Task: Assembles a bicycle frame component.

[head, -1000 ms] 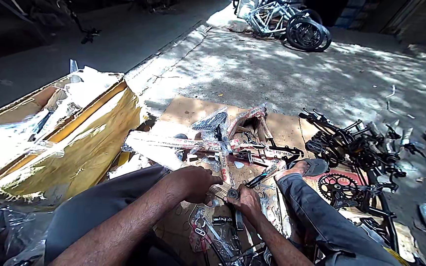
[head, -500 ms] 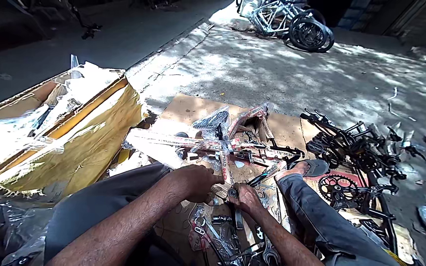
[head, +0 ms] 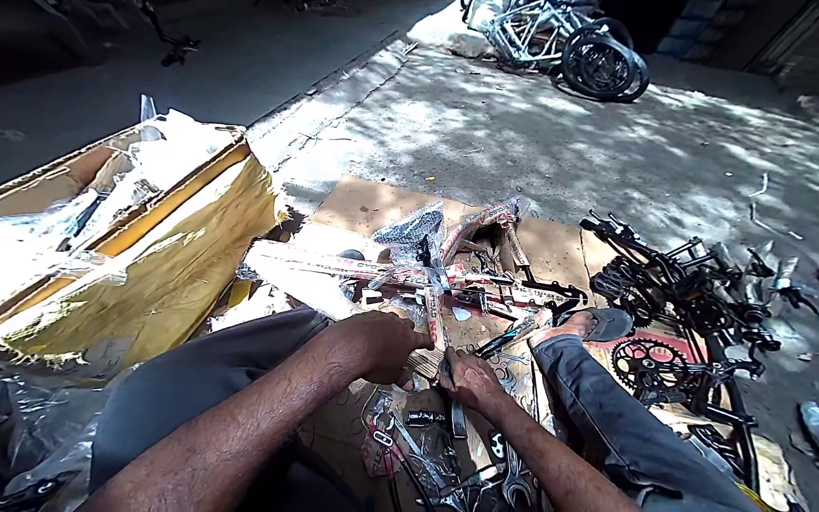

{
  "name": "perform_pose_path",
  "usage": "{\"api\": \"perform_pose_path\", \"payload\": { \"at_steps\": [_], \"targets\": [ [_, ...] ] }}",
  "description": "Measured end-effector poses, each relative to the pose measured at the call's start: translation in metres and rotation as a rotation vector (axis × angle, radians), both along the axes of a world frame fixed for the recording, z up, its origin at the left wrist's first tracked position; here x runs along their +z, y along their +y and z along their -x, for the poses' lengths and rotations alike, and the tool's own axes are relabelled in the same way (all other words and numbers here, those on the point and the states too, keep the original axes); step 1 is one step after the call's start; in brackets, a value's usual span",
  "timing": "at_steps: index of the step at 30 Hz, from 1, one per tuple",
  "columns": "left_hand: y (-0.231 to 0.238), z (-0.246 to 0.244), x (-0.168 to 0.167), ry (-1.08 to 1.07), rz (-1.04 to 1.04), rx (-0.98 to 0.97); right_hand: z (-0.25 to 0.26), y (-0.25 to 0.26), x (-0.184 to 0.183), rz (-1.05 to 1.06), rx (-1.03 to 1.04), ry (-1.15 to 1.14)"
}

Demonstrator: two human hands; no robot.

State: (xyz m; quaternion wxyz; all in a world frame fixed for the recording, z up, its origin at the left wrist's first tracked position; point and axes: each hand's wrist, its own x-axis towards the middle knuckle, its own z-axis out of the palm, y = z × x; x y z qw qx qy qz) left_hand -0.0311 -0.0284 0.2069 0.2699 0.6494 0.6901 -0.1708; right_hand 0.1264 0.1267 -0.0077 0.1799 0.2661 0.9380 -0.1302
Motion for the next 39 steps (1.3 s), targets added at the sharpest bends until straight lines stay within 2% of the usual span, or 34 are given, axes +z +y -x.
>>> {"api": "perform_pose_path", "payload": {
  "at_steps": [2,7,13,16,23,27,31,36,39],
  "targets": [
    [0.001,0.000,0.001,-0.012,-0.010,-0.008,0.001,-0.006,-0.005,-0.009,-0.053,-0.003],
    [-0.001,0.002,0.000,-0.008,-0.017,-0.012,0.006,-0.019,-0.012,0.015,-0.365,0.059],
    [0.001,0.002,0.000,-0.024,0.006,-0.016,0.001,-0.014,-0.009,-0.031,-0.160,0.074],
    [0.003,0.002,0.003,-0.018,0.009,-0.014,0.003,-0.011,-0.008,-0.017,-0.151,0.061],
    [0.004,0.003,0.000,-0.014,0.000,-0.019,0.005,-0.027,-0.018,0.040,-0.448,0.147],
    [0.001,0.004,0.000,-0.012,-0.029,-0.013,0.000,-0.014,-0.001,0.001,-0.253,0.014],
    [0.003,0.005,0.000,-0.016,0.008,-0.009,-0.008,0.000,-0.010,-0.013,0.003,0.103],
    [0.003,0.002,-0.002,-0.023,-0.011,-0.025,0.000,-0.006,-0.001,-0.011,-0.231,0.039],
    [0.003,0.002,0.000,-0.024,0.003,-0.019,0.000,-0.005,0.003,-0.044,-0.238,0.018]
  ]
}}
